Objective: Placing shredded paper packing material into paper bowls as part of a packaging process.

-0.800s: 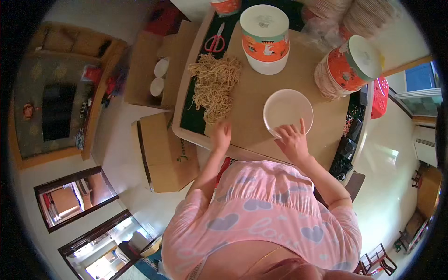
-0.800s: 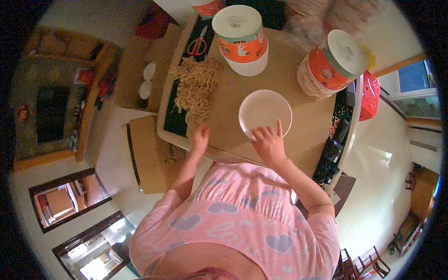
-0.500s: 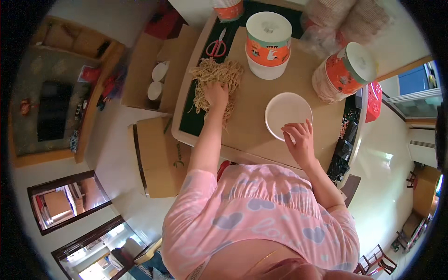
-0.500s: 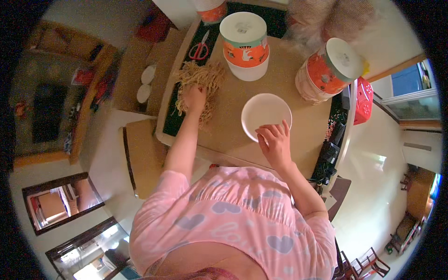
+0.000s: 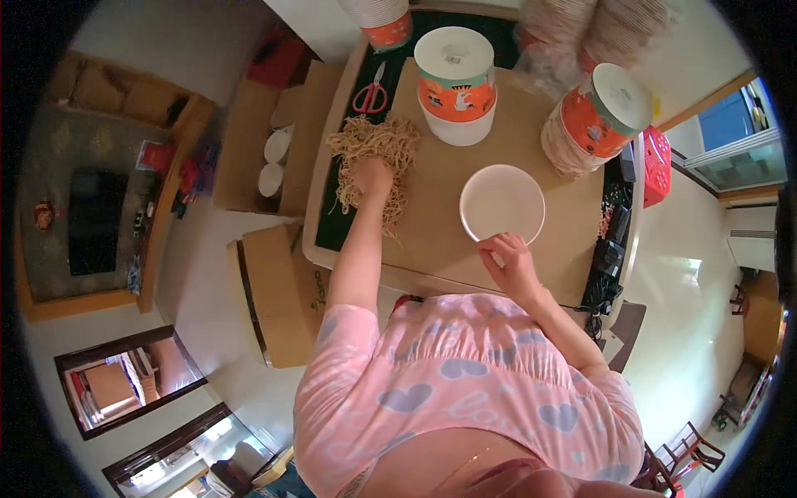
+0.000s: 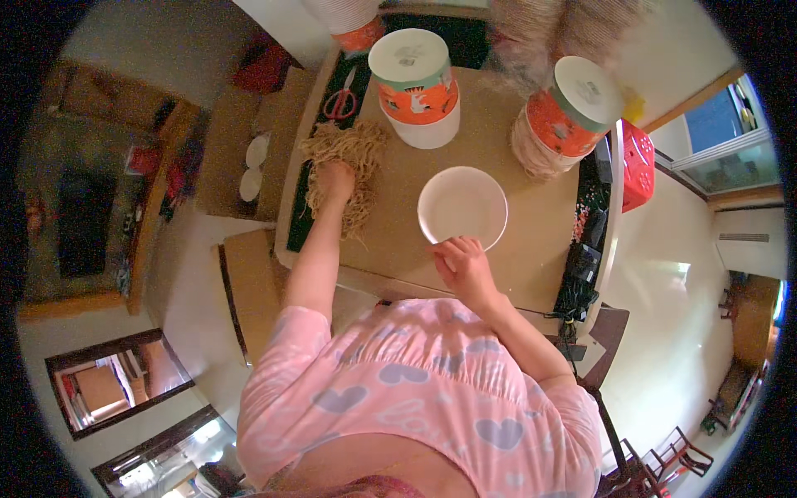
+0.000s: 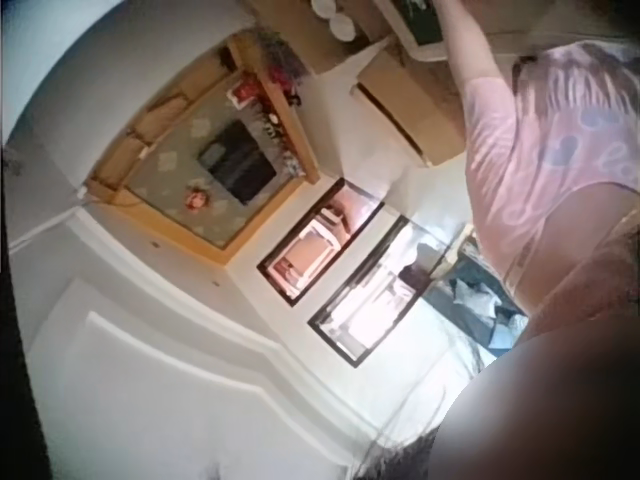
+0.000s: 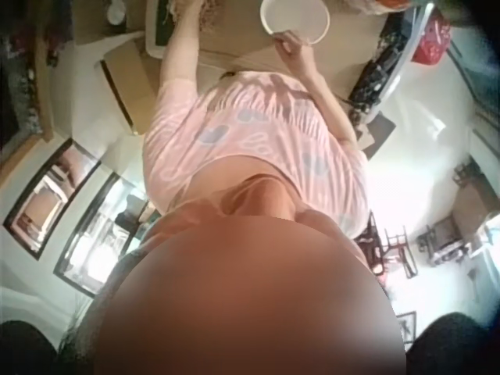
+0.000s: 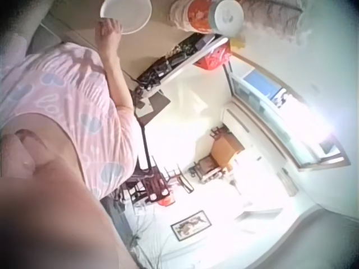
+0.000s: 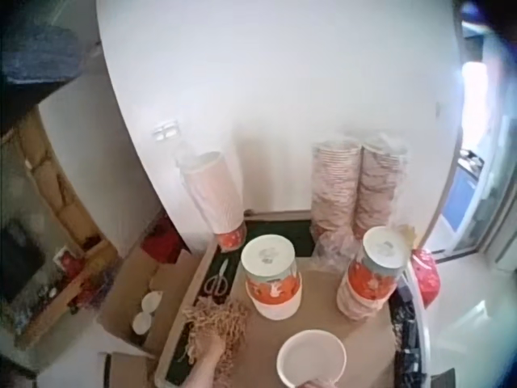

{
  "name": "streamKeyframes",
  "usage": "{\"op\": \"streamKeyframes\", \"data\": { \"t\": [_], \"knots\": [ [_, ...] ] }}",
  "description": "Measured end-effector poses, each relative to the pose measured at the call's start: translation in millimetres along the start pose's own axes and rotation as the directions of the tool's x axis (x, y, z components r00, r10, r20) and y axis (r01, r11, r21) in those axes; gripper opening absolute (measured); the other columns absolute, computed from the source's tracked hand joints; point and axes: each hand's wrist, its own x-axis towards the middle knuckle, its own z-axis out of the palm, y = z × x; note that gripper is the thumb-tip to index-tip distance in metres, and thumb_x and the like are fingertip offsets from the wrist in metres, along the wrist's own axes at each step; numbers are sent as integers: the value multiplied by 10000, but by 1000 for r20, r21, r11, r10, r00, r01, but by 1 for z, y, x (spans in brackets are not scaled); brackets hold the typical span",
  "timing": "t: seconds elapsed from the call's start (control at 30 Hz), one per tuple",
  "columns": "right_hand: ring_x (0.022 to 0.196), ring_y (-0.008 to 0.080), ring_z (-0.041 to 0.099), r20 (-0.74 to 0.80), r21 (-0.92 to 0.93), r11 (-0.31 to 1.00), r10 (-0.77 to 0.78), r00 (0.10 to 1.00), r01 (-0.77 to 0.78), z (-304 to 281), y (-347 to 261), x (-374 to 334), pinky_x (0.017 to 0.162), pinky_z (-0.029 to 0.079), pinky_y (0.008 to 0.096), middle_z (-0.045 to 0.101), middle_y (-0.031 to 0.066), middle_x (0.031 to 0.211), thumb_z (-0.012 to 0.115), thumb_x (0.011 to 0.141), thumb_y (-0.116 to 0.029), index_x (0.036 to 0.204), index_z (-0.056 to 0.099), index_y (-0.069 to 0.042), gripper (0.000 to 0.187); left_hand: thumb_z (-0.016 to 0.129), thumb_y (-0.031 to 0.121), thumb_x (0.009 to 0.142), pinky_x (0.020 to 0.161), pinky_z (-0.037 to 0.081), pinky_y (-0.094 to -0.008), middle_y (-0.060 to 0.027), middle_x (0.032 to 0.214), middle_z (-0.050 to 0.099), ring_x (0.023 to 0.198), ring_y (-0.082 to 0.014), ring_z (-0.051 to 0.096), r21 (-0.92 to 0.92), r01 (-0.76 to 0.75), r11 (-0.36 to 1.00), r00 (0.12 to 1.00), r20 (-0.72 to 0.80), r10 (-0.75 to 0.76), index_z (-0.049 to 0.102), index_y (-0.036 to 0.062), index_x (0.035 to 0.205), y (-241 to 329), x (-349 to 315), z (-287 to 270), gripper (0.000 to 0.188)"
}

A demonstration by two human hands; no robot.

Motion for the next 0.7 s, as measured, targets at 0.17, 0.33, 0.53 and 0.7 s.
{"op": "streamKeyframes", "data": {
  "t": [0.17,0.33,0.53,0.7],
  "knots": [
    [795,255,583,-4,45,999,16,1000,-15,-5,1,-5,721,441,339,619,83,805,625,771,-11,888,643,-54,125,559,208,894,648,449,-307,-78,773,585,720,-178,565,-734,-193,651,934,-341,-108,575,18,877,28,-28,-45,191],
    [928,200,594,118,493,817,278,953,-299,20,6,3,817,454,308,644,81,925,552,895,-154,1038,617,-17,208,569,155,892,586,408,-220,-2,687,545,618,-74,491,-775,-321,544,946,-283,156,577,30,867,73,-125,-112,127],
    [931,131,576,364,882,142,403,840,-450,51,2,5,847,458,265,617,74,996,472,957,-224,1065,580,19,287,640,22,780,563,456,-300,-99,756,598,659,-232,588,-721,-365,589,908,-138,395,606,22,844,83,-227,-68,72],
    [845,149,593,315,947,-106,499,808,-303,43,19,-12,820,478,289,623,69,920,471,950,-188,954,563,-28,185,650,28,783,553,452,-306,-90,716,573,622,-226,578,-701,-396,594,901,-170,400,633,36,866,76,-235,-46,85]
  ]
}}
